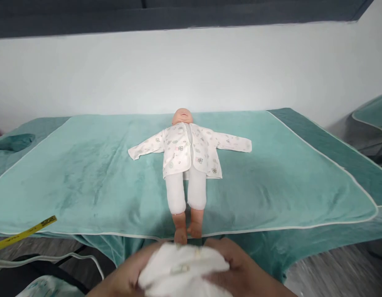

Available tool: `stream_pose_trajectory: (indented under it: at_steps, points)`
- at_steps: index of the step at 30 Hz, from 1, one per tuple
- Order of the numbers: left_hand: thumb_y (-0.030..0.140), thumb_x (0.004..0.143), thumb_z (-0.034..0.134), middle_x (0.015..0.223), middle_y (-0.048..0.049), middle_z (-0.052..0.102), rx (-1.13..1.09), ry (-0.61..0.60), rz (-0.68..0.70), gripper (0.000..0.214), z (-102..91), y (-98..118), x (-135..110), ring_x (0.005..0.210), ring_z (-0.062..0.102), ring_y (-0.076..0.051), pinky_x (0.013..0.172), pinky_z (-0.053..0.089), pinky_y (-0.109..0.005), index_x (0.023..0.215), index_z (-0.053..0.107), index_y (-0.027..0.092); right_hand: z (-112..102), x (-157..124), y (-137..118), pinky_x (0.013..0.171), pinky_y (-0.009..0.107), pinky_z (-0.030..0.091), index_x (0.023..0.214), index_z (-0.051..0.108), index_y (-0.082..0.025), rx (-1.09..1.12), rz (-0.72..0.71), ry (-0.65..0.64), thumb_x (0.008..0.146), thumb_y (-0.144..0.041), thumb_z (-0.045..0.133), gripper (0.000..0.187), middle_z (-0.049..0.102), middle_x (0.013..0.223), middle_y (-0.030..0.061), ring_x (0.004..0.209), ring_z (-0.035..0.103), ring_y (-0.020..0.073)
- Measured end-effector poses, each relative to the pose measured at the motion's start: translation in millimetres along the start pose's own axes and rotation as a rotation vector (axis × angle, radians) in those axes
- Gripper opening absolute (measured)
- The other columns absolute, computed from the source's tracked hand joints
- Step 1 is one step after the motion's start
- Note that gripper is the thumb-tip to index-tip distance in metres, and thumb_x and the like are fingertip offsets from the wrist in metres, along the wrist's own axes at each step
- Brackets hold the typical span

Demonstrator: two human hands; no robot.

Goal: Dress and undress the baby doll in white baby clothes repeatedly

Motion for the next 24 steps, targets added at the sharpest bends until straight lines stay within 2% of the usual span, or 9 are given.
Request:
stream_pose_trajectory:
  at_steps: [2, 5, 8, 12, 14, 16, 18, 20, 24]
  points:
    - [0.043, 0.061, 0.085, 0.1, -0.0043, 0.071, -0.082, 0.041, -0.045, 0.058, -1.6, -2.8, 12.7, 0.099, 0.064, -0.032, 0.085, 0.052, -0.041, 0.114, 0.067, 0.027, -33.1, -0.7, 14.6, 0.062, 0.025, 0.04, 0.077, 0.06, -0.02, -0.015, 0.033, 0.258, 0.088, -0.046, 0.059, 0.029, 0.055, 0.074, -0.0011, 0.068, 0.05, 0.0141]
    - [0.047, 0.073, 0.075, 0.09, -0.0036, 0.067, -0.014, 0.062, -0.062, 0.043, 4.1, 3.3, 35.9, 0.086, 0.064, -0.025, 0.076, 0.051, -0.034, 0.106, 0.063, 0.023, -64.8, -4.5, 38.7, 0.058, 0.027, 0.037, 0.075, 0.054, -0.021, -0.178, 0.065, 0.539, 0.09, -0.038, 0.054, 0.022, 0.054, 0.068, -0.0012, 0.065, 0.048, 0.0163]
    - [0.05, 0.084, 0.062, 0.088, -0.0023, 0.064, 0.259, 0.061, -0.003, 0.032, 12.5, 18.4, 58.9, 0.084, 0.061, -0.023, 0.074, 0.048, -0.032, 0.098, 0.058, 0.021, -70.8, -1.2, 63.5, 0.062, 0.03, 0.04, 0.083, 0.055, -0.022, -0.237, 0.137, 0.642, 0.092, -0.04, 0.051, 0.021, 0.059, 0.072, 0.0006, 0.068, 0.053, 0.0195]
    - [0.05, 0.085, 0.06, 0.089, -0.0027, 0.064, 0.424, 0.117, 0.075, 0.03, 14.7, 34.8, 75.2, 0.089, 0.06, -0.024, 0.078, 0.047, -0.033, 0.093, 0.057, 0.021, -60.4, 8.5, 78.0, 0.075, 0.035, 0.047, 0.103, 0.061, -0.022, 0.127, 0.126, 0.658, 0.091, -0.052, 0.052, 0.033, 0.067, 0.095, 0.0057, 0.086, 0.061, 0.0237]
    - [0.05, 0.087, 0.059, 0.092, -0.0027, 0.064, 0.354, 0.07, 0.06, 0.031, 19.9, 36.6, 76.5, 0.089, 0.06, -0.023, 0.078, 0.047, -0.032, 0.098, 0.058, 0.022, -55.0, 13.0, 73.7, 0.072, 0.034, 0.048, 0.113, 0.059, -0.022, 0.337, 0.095, 0.63, 0.089, -0.055, 0.054, 0.04, 0.068, 0.101, 0.0068, 0.087, 0.062, 0.0238]
    - [0.049, 0.087, 0.06, 0.096, -0.0025, 0.064, 0.202, -0.021, 0.037, 0.032, 28.5, 39.0, 75.5, 0.087, 0.061, -0.021, 0.076, 0.047, -0.031, 0.106, 0.058, 0.023, -60.3, 13.8, 62.7, 0.068, 0.033, 0.048, 0.113, 0.059, -0.022, 0.384, 0.068, 0.654, 0.088, -0.054, 0.055, 0.041, 0.067, 0.097, 0.0065, 0.082, 0.062, 0.0228]
    - [0.045, 0.084, 0.067, 0.097, -0.0019, 0.062, 0.078, -0.114, 0.052, 0.035, 37.1, 47.5, 75.1, 0.086, 0.061, -0.018, 0.075, 0.047, -0.028, 0.11, 0.058, 0.024, -78.5, 11.5, 45.7, 0.068, 0.032, 0.047, 0.101, 0.06, -0.022, 0.242, 0.022, 0.753, 0.089, -0.051, 0.056, 0.032, 0.065, 0.089, 0.0044, 0.079, 0.059, 0.0213]
    - [0.04, 0.08, 0.073, 0.097, -0.0013, 0.061, 0.076, -0.162, 0.093, 0.036, 41.6, 59.1, 78.8, 0.084, 0.06, -0.016, 0.073, 0.047, -0.026, 0.109, 0.059, 0.023, -100.4, 10.3, 26.5, 0.07, 0.032, 0.045, 0.089, 0.058, -0.022, 0.029, -0.043, 0.871, 0.089, -0.048, 0.054, 0.026, 0.062, 0.082, 0.0028, 0.079, 0.056, 0.0207]
    - [0.035, 0.081, 0.069, 0.092, -0.0009, 0.06, 0.225, -0.065, 0.153, 0.028, 35.3, 79.7, 100.2, 0.074, 0.057, -0.015, 0.064, 0.046, -0.026, 0.103, 0.059, 0.021, -128.9, 26.4, 7.2, 0.073, 0.034, 0.045, 0.092, 0.056, -0.023, -0.222, -0.097, 0.959, 0.091, -0.049, 0.048, 0.027, 0.064, 0.086, 0.0037, 0.081, 0.057, 0.022]
Point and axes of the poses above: each hand's wrist, its own x-axis towards the middle knuckle, its own z-axis out of the palm, y = z × x, the point moved 10 cm from there along x, towards the middle knuckle
